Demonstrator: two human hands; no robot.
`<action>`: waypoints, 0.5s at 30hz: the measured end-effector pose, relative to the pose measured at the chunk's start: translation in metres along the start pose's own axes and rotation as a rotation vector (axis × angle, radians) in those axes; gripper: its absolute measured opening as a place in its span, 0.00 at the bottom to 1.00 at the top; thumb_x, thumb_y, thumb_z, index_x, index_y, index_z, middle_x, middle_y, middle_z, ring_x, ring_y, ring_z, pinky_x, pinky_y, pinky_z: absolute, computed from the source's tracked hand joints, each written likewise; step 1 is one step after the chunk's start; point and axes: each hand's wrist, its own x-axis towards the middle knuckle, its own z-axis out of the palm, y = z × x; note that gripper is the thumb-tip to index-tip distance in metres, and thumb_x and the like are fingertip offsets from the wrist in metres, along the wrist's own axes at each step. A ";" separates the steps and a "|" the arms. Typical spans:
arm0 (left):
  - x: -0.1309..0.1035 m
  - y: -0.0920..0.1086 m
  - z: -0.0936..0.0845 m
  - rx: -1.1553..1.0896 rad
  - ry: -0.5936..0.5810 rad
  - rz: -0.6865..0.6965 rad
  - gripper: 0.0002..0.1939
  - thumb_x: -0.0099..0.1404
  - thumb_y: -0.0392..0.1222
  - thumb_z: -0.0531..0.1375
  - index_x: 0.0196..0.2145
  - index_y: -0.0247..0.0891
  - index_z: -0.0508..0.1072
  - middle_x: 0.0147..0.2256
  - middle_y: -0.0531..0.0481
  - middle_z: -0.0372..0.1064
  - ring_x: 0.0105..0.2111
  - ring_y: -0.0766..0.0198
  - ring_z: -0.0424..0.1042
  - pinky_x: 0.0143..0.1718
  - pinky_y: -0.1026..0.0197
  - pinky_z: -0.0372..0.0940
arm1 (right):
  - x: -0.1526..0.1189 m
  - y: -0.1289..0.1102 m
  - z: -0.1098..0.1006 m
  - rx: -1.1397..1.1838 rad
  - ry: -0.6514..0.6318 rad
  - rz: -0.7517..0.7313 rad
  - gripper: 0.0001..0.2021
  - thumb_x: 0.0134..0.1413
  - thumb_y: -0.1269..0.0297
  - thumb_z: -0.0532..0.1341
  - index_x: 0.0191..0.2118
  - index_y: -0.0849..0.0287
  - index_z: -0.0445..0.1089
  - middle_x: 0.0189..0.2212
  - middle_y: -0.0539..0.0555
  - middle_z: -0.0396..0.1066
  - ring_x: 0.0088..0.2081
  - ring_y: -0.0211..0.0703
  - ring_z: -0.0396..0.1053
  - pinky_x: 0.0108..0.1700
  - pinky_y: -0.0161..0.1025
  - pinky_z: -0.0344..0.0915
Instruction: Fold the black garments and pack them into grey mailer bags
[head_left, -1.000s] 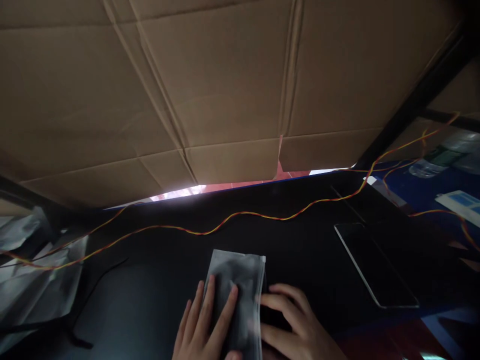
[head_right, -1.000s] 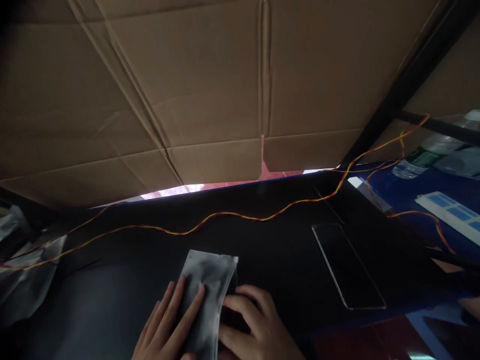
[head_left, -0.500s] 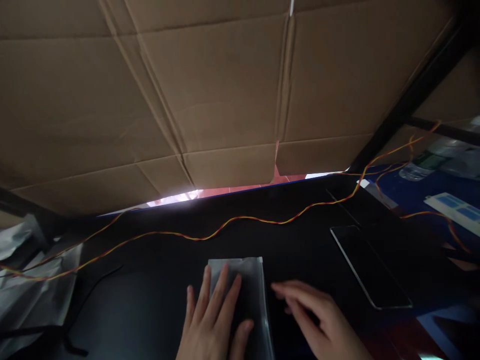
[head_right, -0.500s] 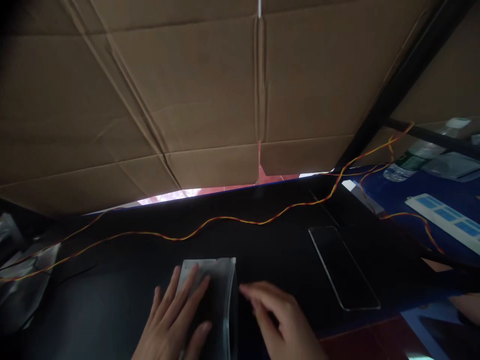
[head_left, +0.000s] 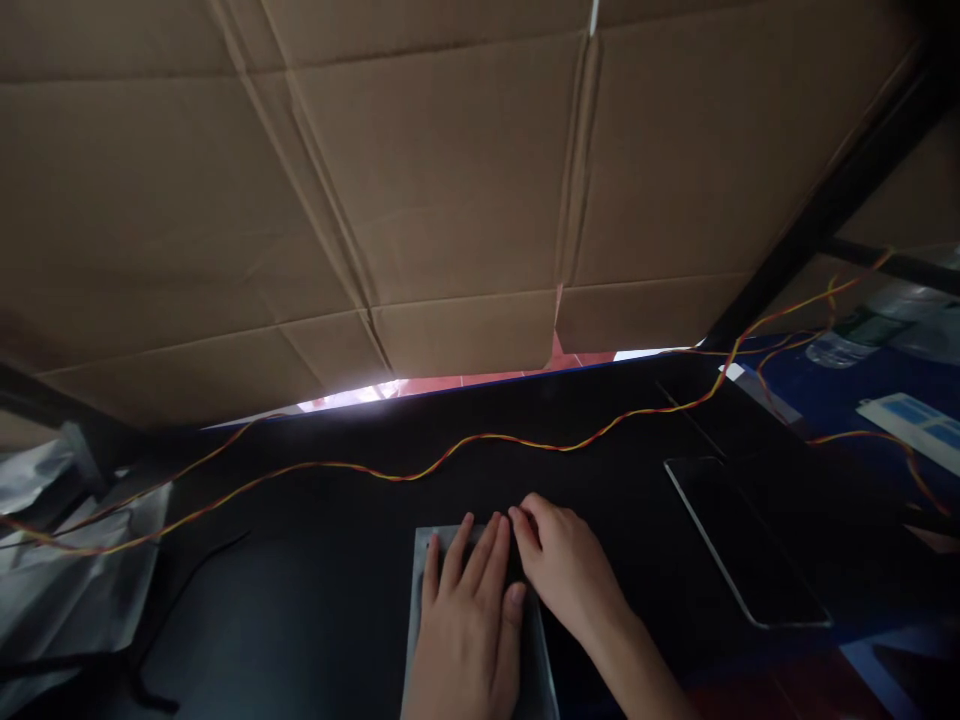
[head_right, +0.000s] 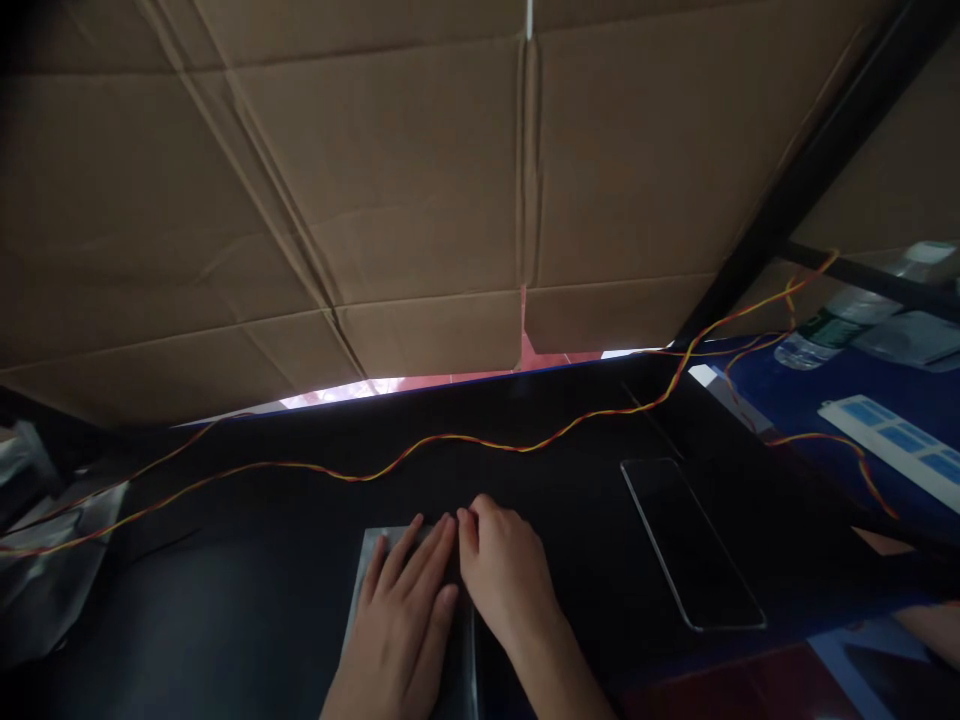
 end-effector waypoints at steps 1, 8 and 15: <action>0.003 -0.005 -0.004 -0.087 0.002 -0.066 0.28 0.80 0.39 0.50 0.74 0.36 0.60 0.69 0.46 0.68 0.68 0.48 0.70 0.63 0.35 0.74 | 0.000 -0.002 -0.002 0.040 -0.027 -0.039 0.15 0.78 0.64 0.54 0.36 0.58 0.69 0.29 0.53 0.72 0.32 0.42 0.69 0.36 0.38 0.53; 0.054 -0.023 -0.030 -0.478 -0.177 -0.259 0.18 0.81 0.40 0.52 0.36 0.43 0.78 0.35 0.56 0.78 0.38 0.63 0.80 0.74 0.28 0.57 | -0.009 -0.002 -0.016 0.277 -0.074 -0.166 0.19 0.79 0.50 0.52 0.38 0.57 0.68 0.28 0.47 0.67 0.30 0.36 0.65 0.34 0.33 0.58; 0.070 -0.028 -0.014 -0.394 -0.090 -0.383 0.19 0.81 0.40 0.49 0.34 0.40 0.73 0.33 0.51 0.74 0.38 0.58 0.77 0.63 0.37 0.72 | -0.054 0.016 -0.003 0.209 -0.148 -0.082 0.20 0.76 0.50 0.51 0.33 0.56 0.63 0.25 0.48 0.65 0.27 0.36 0.62 0.31 0.33 0.54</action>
